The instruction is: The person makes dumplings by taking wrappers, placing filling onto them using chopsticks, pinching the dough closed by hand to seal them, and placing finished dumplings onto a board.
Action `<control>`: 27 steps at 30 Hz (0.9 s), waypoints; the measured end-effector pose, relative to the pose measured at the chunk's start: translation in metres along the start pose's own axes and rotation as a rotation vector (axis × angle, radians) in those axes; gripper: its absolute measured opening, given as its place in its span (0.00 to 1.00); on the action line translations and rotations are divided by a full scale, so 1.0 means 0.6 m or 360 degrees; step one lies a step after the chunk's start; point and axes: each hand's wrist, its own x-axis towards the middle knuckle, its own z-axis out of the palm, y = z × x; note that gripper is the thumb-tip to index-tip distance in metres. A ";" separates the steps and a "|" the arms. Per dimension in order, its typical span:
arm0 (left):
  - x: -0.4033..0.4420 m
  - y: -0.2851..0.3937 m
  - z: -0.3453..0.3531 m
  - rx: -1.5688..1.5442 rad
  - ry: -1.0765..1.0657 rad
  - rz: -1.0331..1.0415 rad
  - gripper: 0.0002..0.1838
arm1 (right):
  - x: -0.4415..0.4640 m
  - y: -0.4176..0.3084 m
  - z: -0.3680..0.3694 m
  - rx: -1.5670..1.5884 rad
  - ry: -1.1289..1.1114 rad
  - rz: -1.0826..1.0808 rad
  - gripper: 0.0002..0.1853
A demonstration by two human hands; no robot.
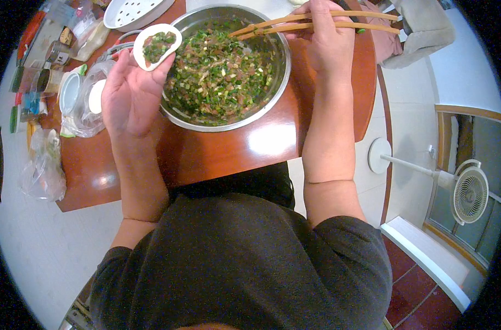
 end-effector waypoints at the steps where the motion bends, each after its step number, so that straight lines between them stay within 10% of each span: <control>1: 0.000 0.000 0.001 0.0013 0.0017 0.0009 0.22 | 0.000 -0.001 -0.002 0.0044 0.0046 0.0022 0.19; 15: -0.008 -0.037 0.033 0.0214 0.0017 -0.0253 0.24 | -0.007 0.002 0.013 0.0918 -0.0212 0.0162 0.20; 27: -0.008 -0.035 0.028 0.0126 0.0008 -0.0313 0.23 | -0.008 -0.014 0.018 0.0525 -0.0326 -0.0053 0.20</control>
